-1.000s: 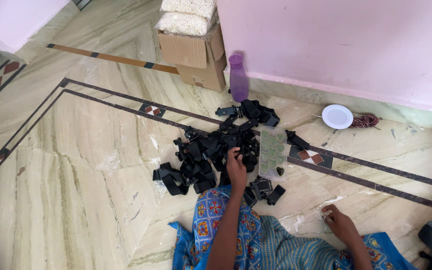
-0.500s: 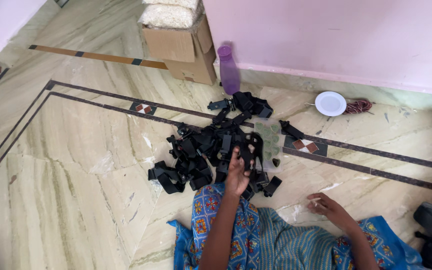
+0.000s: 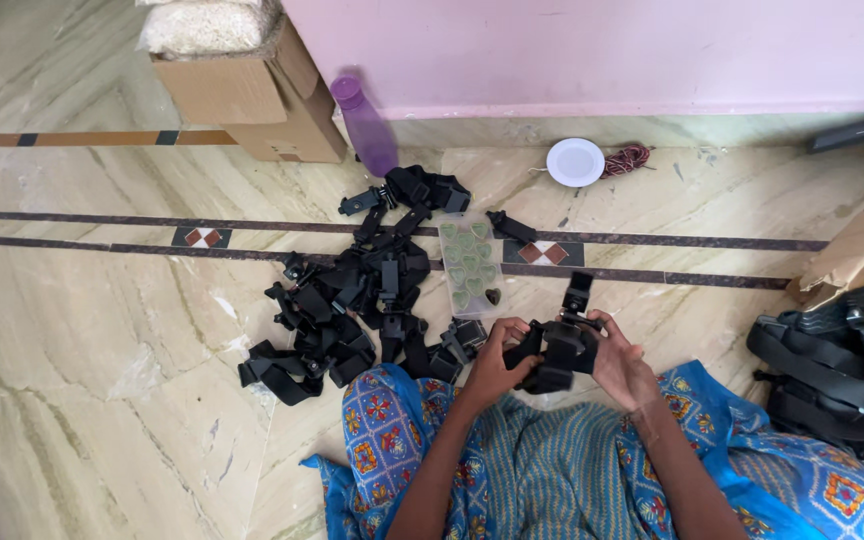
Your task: The person sits on the floor and assembles black straps by hand, inserting buckles into the strap ends and pulling them through to secure them. The person handles multiple straps one at a time, placing finished units into a pile on the right.
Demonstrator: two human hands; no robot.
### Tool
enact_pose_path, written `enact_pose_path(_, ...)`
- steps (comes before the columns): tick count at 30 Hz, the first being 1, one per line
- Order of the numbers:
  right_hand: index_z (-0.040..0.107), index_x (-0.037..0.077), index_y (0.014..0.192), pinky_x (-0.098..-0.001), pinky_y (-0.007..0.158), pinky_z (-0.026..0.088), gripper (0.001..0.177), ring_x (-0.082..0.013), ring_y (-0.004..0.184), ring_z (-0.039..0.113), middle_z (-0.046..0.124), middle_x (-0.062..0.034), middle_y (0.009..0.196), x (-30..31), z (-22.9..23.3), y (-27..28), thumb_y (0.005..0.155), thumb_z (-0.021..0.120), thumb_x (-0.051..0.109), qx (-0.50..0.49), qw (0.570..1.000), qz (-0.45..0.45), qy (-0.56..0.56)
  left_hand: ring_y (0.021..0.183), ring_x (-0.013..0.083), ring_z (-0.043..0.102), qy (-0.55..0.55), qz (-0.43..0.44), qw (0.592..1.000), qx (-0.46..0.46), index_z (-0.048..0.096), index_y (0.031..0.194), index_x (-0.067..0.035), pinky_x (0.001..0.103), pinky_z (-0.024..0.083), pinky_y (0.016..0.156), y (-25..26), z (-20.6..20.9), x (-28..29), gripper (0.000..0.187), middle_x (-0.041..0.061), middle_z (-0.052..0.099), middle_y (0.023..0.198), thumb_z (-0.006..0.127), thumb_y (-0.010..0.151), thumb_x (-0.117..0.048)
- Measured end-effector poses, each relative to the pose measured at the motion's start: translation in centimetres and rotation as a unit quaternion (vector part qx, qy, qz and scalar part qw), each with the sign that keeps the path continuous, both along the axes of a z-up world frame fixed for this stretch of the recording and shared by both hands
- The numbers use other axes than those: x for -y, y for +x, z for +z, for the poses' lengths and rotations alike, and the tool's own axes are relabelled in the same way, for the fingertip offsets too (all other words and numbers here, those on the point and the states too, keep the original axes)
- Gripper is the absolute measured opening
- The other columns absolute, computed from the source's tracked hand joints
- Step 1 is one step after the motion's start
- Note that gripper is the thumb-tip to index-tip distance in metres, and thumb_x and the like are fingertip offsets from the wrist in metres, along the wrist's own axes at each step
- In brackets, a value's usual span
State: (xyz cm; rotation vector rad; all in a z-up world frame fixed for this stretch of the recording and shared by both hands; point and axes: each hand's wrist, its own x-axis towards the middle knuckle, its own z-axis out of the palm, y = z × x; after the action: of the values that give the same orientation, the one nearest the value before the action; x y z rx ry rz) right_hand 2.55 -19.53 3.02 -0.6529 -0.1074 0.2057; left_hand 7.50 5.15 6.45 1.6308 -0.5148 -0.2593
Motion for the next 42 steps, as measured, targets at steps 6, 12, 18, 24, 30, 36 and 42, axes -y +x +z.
enact_pose_path(6, 0.047, 0.012, 0.120, -0.0453, 0.102, 0.049, 0.027, -0.0251, 0.135, 0.053, 0.052, -0.0110, 0.147, -0.3, -3.2, 0.4, 0.102, 0.066, 0.018, -0.057, 0.995, -0.076, -0.033, 0.094, 0.0187, 0.065, -0.018, 0.074, 0.990, -0.122, 0.054, 0.120, -0.008, 0.041, 0.052, 0.070, -0.3, 0.1, 0.8, 0.035, 0.006, 0.058, 0.111, 0.071, 0.090, -0.002)
enact_pose_path(12, 0.039, 0.019, 0.119, -0.0382, 0.090, 0.057, 0.044, -0.0214, 0.123, 0.059, 0.053, -0.0100, 0.145, -0.7, -3.2, 0.7, 0.093, 0.064, -0.007, -0.085, 0.979, -0.154, -0.105, 0.100, 0.0237, 0.067, 0.030, 0.099, 0.991, 0.083, 0.067, 0.111, -0.005, 0.036, 0.053, 0.087, -0.5, -0.3, 1.3, 0.020, 0.009, 0.059, 0.111, 0.063, 0.095, 0.006)
enact_pose_path(18, 0.030, 0.026, 0.136, -0.0328, 0.084, 0.058, 0.069, -0.0187, 0.118, 0.061, 0.051, -0.0074, 0.142, -1.0, -1.4, 0.9, 0.087, 0.063, -0.010, -0.137, 0.957, -0.197, -0.164, 0.103, 0.0307, 0.060, 0.148, 0.169, 0.946, 0.232, 0.079, 0.106, -0.009, 0.043, 0.044, 0.090, -1.2, 0.1, 1.4, 0.022, 0.012, 0.057, 0.109, 0.068, 0.088, -0.002)
enact_pose_path(24, 0.018, 0.033, 0.157, -0.0221, 0.072, 0.051, 0.089, -0.0135, 0.107, 0.061, 0.052, -0.0110, 0.142, -1.3, -0.6, 1.0, 0.090, 0.068, 0.001, -0.111, 0.954, -0.185, -0.208, 0.111, 0.0270, 0.062, 0.065, 0.074, 0.995, -0.005, 0.059, 0.126, 0.000, 0.039, 0.049, 0.098, -2.2, -2.5, 3.1, 0.040, 0.013, 0.060, 0.115, 0.070, 0.097, -0.026)
enact_pose_path(30, 0.009, 0.034, 0.162, -0.0170, 0.062, 0.044, 0.096, -0.0058, 0.097, 0.059, 0.053, -0.0071, 0.143, -1.1, -1.3, 0.7, 0.091, 0.070, 0.017, -0.117, 0.956, -0.182, -0.201, 0.104, 0.0222, 0.066, 0.067, 0.087, 0.991, -0.070, 0.053, 0.128, 0.002, 0.036, 0.053, 0.089, -2.6, -5.2, 4.1, 0.058, 0.017, 0.066, 0.113, 0.076, 0.093, -0.036)
enact_pose_path(36, 0.031, 0.011, 0.158, -0.0243, 0.082, 0.050, 0.080, -0.0112, 0.111, 0.062, 0.057, -0.0069, 0.143, -0.7, -2.2, 1.0, 0.090, 0.074, 0.010, -0.126, 0.956, -0.156, -0.213, 0.078, 0.0191, 0.067, 0.122, 0.039, 0.986, -0.105, 0.065, 0.119, 0.002, 0.035, 0.052, 0.068, -2.7, -5.0, 3.6, 0.049, 0.012, 0.072, 0.092, 0.077, 0.092, -0.037)
enact_pose_path(42, 0.038, 0.006, 0.142, -0.0345, 0.094, 0.055, 0.068, -0.0187, 0.115, 0.063, 0.063, -0.0095, 0.134, -0.8, -1.4, 1.1, 0.085, 0.074, 0.005, -0.127, 0.947, -0.131, -0.266, 0.090, 0.0155, 0.067, 0.046, 0.028, 0.990, -0.132, 0.065, 0.122, 0.000, 0.032, 0.053, 0.078, -2.8, -5.7, 3.6, 0.047, 0.012, 0.073, 0.100, 0.077, 0.093, -0.035)
